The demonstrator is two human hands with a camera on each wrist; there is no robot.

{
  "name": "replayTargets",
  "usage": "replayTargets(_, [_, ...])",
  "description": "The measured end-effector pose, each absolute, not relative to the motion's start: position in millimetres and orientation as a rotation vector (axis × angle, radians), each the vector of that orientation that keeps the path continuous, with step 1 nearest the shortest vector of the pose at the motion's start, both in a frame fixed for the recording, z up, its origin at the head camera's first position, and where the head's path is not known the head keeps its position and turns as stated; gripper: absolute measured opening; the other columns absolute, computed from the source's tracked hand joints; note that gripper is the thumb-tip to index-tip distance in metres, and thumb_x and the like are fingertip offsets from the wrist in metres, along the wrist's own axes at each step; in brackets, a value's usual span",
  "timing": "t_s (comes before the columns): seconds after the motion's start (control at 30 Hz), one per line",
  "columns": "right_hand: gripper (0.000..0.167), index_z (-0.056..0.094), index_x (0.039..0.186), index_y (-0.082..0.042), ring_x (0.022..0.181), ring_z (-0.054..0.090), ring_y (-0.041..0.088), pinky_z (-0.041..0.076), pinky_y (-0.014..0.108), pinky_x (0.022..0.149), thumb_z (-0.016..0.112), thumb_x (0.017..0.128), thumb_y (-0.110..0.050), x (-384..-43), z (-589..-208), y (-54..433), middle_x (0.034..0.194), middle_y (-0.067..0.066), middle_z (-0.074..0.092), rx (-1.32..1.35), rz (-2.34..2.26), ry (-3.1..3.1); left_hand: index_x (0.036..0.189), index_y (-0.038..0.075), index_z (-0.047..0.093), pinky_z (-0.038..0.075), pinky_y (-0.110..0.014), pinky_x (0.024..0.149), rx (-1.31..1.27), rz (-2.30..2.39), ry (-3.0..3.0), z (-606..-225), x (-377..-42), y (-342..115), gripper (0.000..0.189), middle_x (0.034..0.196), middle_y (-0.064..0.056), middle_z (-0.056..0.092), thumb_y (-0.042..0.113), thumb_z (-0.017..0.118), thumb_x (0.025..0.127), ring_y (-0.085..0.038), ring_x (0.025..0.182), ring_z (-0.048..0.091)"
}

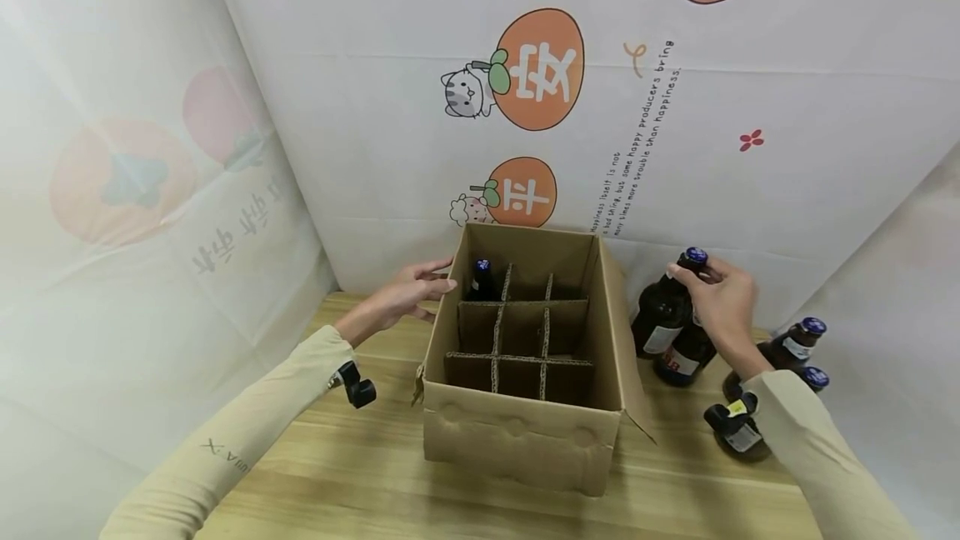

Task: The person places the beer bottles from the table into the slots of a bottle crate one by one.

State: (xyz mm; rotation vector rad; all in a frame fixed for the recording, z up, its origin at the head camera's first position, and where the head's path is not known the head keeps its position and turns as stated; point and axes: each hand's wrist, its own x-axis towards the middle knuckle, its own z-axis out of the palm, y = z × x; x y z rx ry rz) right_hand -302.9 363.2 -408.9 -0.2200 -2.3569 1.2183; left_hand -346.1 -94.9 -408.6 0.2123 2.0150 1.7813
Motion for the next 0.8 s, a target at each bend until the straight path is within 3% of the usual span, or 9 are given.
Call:
replayTargets(0.17, [0.047,0.073,0.119,0.006,0.049,0.063,0.000,0.051,0.014,0.044,0.082,0.093,-0.032,-302.9,-397.7,361.7,0.070,-0.045,0.058,-0.186,1.208,-2.324,0.166,0.018,0.030,0.064,-0.052,0.095,0.218,1.780,2.020,-408.2,-346.7,-95.8,0.072,0.164,-0.022,0.039,0.016,0.065,0.103,-0.046,0.143,0.047])
replayTargets(0.3, [0.051,0.073,0.121,0.007,0.056,0.061,-0.007,0.046,0.012,0.043,0.082,0.092,-0.035,-301.9,-389.0,360.8,0.070,-0.046,0.057,-0.192,1.171,-2.322,0.166,0.017,0.029,0.064,-0.051,0.095,0.219,1.778,2.018,-408.1,-347.5,-96.2,0.072,0.165,-0.022,0.038,0.015,0.064,0.103,-0.047,0.144,0.046])
replayTargets(0.5, [0.050,0.075,0.116,0.006,0.069,0.057,-0.021,0.047,0.006,0.051,0.082,0.092,-0.036,-299.9,-376.9,358.3,0.073,-0.049,0.054,-0.195,1.127,-2.304,0.166,0.016,0.029,0.065,-0.051,0.094,0.224,1.776,2.021,-407.7,-346.6,-96.4,0.073,0.167,-0.020,0.034,0.015,0.065,0.103,-0.047,0.144,0.046])
replayTargets(0.67, [0.046,0.074,0.117,0.006,0.070,0.060,-0.021,0.047,0.005,0.052,0.083,0.091,-0.031,-300.2,-361.6,356.1,0.073,-0.046,0.059,-0.152,1.152,-2.287,0.166,0.015,0.030,0.065,-0.050,0.092,0.232,1.772,2.034,-408.5,-345.6,-96.8,0.073,0.167,-0.019,0.035,0.016,0.065,0.102,-0.046,0.143,0.048])
replayTargets(0.8, [0.045,0.074,0.119,0.004,0.075,0.060,-0.023,0.047,-0.001,0.063,0.083,0.091,-0.030,-300.1,-346.3,355.7,0.075,-0.045,0.060,-0.138,1.168,-2.273,0.166,0.016,0.031,0.066,-0.050,0.091,0.240,1.771,2.036,-408.5,-345.8,-96.7,0.073,0.167,-0.018,0.036,0.017,0.066,0.102,-0.046,0.143,0.048])
